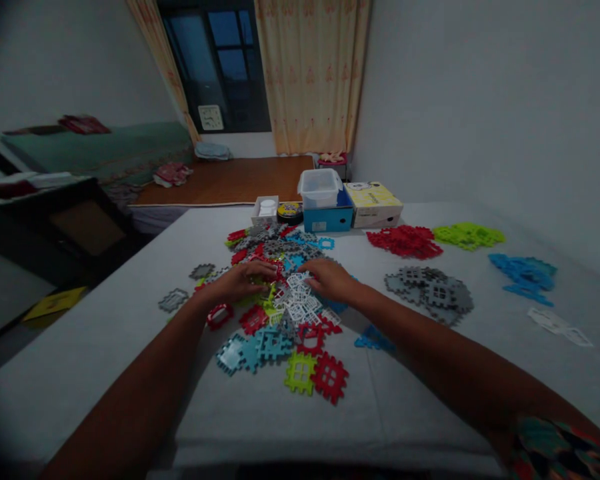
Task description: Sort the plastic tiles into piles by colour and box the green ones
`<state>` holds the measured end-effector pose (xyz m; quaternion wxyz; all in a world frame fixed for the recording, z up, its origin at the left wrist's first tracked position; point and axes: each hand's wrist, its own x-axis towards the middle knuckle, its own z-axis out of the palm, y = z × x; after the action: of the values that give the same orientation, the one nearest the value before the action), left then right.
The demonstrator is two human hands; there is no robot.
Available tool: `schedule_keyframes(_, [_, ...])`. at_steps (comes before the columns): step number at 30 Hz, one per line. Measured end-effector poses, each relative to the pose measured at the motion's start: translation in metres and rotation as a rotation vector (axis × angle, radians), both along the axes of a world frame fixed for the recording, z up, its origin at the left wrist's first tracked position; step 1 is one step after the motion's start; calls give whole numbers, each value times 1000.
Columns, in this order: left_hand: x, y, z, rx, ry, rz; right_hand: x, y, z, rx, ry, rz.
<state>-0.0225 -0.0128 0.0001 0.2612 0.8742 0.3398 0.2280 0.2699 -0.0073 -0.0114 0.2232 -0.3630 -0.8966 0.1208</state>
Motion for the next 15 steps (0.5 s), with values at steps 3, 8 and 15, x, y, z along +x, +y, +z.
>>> schedule_keyframes(3, [5,0,0,58,-54,64,17,26,3,34,6,-206])
schedule_keyframes(8, [13,2,-6,183,-16,91,26,50,-15,-83,-8,-325])
schedule_keyframes(15, [19,0,-8,214,82,43,17,47,-23,-57,42,-252])
